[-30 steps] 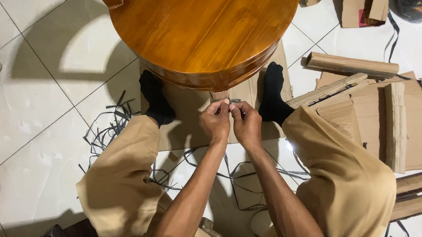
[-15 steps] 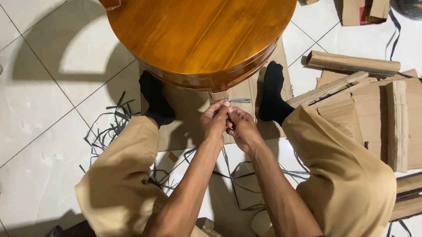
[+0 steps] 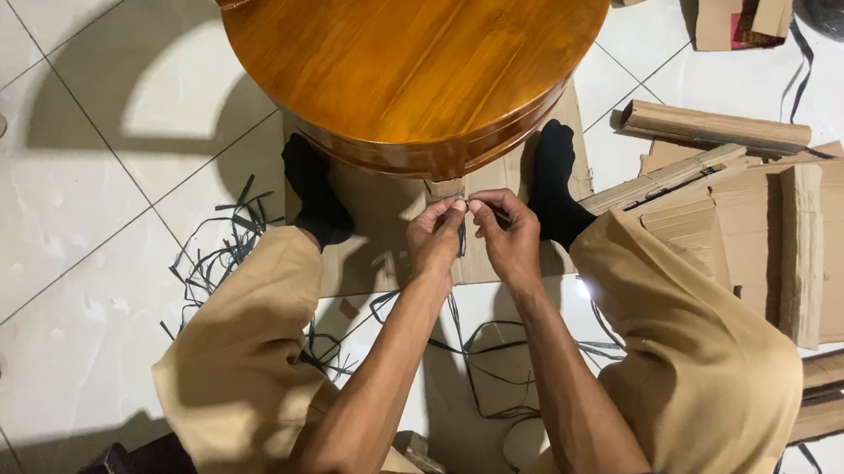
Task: Wrapping a wooden chair leg with cardboard and securing it with plastic ties
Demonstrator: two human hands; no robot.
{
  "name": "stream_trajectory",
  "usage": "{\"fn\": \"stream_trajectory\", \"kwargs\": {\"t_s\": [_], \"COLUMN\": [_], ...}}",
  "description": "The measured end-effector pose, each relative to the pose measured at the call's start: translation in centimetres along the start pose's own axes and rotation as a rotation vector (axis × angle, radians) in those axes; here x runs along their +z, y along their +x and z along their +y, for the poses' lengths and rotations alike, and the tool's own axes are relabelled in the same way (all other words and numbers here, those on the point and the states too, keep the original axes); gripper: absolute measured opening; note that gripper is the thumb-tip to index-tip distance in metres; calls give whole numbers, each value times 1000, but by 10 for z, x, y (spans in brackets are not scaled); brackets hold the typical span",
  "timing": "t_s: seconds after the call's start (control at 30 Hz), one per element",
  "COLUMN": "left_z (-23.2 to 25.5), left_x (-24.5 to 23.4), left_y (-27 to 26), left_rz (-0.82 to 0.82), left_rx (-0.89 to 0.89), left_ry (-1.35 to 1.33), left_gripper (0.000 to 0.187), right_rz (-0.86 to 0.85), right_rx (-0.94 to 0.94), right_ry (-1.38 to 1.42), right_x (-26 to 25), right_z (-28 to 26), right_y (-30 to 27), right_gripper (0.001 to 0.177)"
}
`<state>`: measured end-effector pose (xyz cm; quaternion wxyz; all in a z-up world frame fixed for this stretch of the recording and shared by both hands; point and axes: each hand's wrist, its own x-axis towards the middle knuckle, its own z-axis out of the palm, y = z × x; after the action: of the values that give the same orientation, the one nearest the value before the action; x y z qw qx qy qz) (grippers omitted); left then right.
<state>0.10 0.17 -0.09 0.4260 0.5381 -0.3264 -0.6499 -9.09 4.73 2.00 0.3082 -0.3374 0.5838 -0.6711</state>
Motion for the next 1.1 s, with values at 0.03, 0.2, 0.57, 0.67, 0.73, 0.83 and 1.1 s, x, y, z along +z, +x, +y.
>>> {"fn": "stream_trajectory", "kwargs": {"t_s": [0.03,0.2,0.57,0.67,0.73,0.83,1.1], "left_z": [1,-8,-22,-19,-20,-14,-26], "left_x": [0,4,2,2,1,0,1], "left_y": [-1,2,13,11,12,6,13], "left_rz": [-5,-3,20,10,16,26,59], "left_rx": [13,31,82,94,101,121,184], "left_ry": [-6,-2,84,104,122,150,174], "left_gripper": [25,26,19,17,16,16,17], "right_rz": [-22,-144,-178,-180,-160,-120,-18], "right_rx": [-4,-76,-131,-136,-130,-133,-194], "right_ry": [-109,-437,-618,-655,-656,-621,-500], "right_x": [-2,-11,-7,-10,-7,1,13], "right_z": [-2,-23,-55,-48,-45,-44,-27], "right_y": [-1,2,-1,0,0,-2,-4], "right_gripper": [14,15,10,5,5,8,12]}}
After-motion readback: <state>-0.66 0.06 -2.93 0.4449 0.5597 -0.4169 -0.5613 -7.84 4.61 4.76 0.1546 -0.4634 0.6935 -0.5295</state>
